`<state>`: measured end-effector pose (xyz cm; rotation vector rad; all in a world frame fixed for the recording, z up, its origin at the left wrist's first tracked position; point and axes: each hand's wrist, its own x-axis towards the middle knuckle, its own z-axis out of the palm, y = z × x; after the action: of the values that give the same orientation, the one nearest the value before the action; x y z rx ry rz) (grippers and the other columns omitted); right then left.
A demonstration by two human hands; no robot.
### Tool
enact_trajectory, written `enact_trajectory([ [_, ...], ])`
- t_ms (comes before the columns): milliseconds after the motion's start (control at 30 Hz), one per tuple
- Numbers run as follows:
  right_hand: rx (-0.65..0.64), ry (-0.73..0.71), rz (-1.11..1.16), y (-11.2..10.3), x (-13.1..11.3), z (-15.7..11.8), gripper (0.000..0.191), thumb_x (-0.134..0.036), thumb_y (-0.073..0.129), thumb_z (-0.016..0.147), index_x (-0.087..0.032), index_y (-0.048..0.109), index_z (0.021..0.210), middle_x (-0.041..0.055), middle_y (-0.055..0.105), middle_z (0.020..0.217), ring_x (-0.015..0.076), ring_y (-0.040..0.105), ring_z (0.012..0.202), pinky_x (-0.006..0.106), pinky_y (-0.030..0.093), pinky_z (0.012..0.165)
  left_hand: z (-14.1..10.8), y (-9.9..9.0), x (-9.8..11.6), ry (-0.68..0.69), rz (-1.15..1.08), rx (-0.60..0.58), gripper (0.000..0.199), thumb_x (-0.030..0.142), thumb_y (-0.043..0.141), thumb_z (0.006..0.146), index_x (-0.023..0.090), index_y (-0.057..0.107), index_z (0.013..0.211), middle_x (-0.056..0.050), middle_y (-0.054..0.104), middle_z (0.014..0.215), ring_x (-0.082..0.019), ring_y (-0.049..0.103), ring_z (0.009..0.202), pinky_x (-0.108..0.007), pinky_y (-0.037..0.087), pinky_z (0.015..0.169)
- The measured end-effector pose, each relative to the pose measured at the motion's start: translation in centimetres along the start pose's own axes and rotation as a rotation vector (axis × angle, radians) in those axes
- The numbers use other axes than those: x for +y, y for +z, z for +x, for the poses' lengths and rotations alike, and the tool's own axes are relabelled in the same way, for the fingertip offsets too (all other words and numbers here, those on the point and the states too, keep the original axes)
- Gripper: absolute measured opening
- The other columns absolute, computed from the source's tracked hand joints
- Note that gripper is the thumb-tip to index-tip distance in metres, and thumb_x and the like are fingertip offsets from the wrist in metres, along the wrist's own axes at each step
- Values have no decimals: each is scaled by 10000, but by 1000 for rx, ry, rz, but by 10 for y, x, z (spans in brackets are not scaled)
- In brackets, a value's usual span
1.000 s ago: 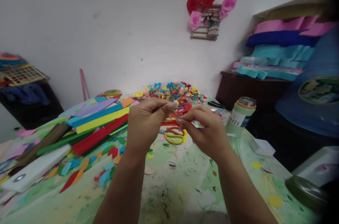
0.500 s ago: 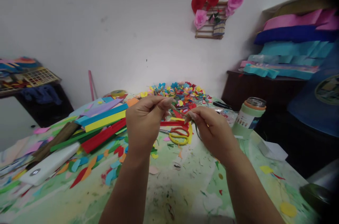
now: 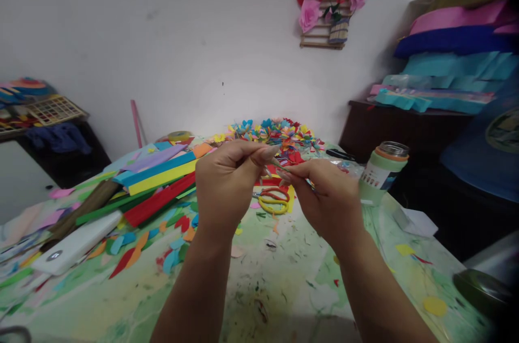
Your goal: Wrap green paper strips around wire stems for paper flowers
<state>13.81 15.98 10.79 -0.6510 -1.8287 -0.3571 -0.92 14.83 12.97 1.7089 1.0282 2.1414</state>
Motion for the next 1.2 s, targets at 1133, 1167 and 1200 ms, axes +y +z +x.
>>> enact_trajectory([
  [1133, 13, 68, 44, -7, 3, 4, 196, -273, 697, 778, -146, 648, 919, 39, 716, 789, 162, 643, 728, 299, 479, 704, 1, 10, -6, -125, -197, -47, 263, 341, 728, 727, 169, 570, 605, 37, 542, 521, -60, 445, 445, -192, 343, 405],
  [1167, 20, 57, 17, -6, 2, 4, 175, -258, 699, 775, -150, 647, 902, 36, 713, 779, 166, 638, 728, 304, 475, 704, 0, 10, -5, -128, -194, -62, 263, 340, 727, 728, 169, 570, 604, 34, 547, 528, -61, 451, 451, -192, 345, 407],
  [1200, 32, 45, -7, -5, 1, 3, 116, -232, 684, 786, -157, 645, 865, 30, 708, 757, 164, 632, 718, 304, 469, 698, -1, 11, -5, -131, -191, -78, 262, 340, 724, 731, 169, 571, 605, 32, 553, 536, -62, 457, 457, -193, 348, 410],
])
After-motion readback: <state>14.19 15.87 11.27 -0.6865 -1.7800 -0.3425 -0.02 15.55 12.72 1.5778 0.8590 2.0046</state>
